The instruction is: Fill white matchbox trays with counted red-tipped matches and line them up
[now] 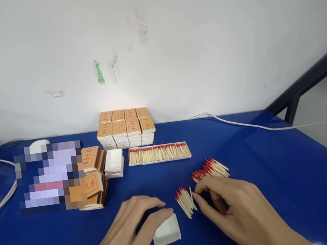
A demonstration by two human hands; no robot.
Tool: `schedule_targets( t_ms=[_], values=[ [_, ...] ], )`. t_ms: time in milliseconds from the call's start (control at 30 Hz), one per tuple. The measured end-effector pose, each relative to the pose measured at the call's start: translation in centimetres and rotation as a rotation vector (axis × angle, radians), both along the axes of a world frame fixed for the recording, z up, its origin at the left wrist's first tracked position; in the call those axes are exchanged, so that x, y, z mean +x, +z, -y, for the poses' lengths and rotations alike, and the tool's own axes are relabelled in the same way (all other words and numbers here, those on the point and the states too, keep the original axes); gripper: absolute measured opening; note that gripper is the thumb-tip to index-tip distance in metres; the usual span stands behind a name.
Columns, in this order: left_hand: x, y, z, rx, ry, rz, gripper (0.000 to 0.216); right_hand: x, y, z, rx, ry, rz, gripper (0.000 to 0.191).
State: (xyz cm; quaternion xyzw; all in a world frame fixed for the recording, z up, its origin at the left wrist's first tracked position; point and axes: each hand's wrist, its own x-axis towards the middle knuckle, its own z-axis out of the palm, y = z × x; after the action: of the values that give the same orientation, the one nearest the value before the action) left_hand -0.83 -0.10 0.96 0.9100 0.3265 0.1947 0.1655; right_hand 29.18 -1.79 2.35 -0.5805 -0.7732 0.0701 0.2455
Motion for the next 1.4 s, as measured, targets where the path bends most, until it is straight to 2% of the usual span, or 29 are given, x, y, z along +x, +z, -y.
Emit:
schedule_targets(
  t_ms=[233,500,700,1033,1233,1400],
  values=[
    [0.1,-0.1,-0.4,0.033,-0.002,-0.001,0.071,-0.6,-0.5,-0.1,0.046,-0.042,0.010,0.022],
    [0.0,0.2,0.1,0.012,0.004,0.018,0.068,-0.2,-0.5,0.0,0.008,-0.052,-0.001,0.019],
    [0.1,0.1,0.0,0.002,-0.002,0.009,0.069,-0.1,-0.3,0.1,-0.078,-0.081,-0.033,0.018],
    [0.2,0.3,0.0,-0.020,-0.001,0.030,0.068,0.2,0.0,0.2,-0.093,-0.068,-0.051,0.015],
    [0.2,-0.1,0.2,-0.021,0.001,0.053,0.065,0.7,0.7,0.2,-0.216,-0.032,-0.097,0.004],
    [0.2,0.0,0.4,-0.054,0.028,0.073,0.063,1.8,1.0,0.1,-0.323,0.021,-0.110,0.016]
  ],
)
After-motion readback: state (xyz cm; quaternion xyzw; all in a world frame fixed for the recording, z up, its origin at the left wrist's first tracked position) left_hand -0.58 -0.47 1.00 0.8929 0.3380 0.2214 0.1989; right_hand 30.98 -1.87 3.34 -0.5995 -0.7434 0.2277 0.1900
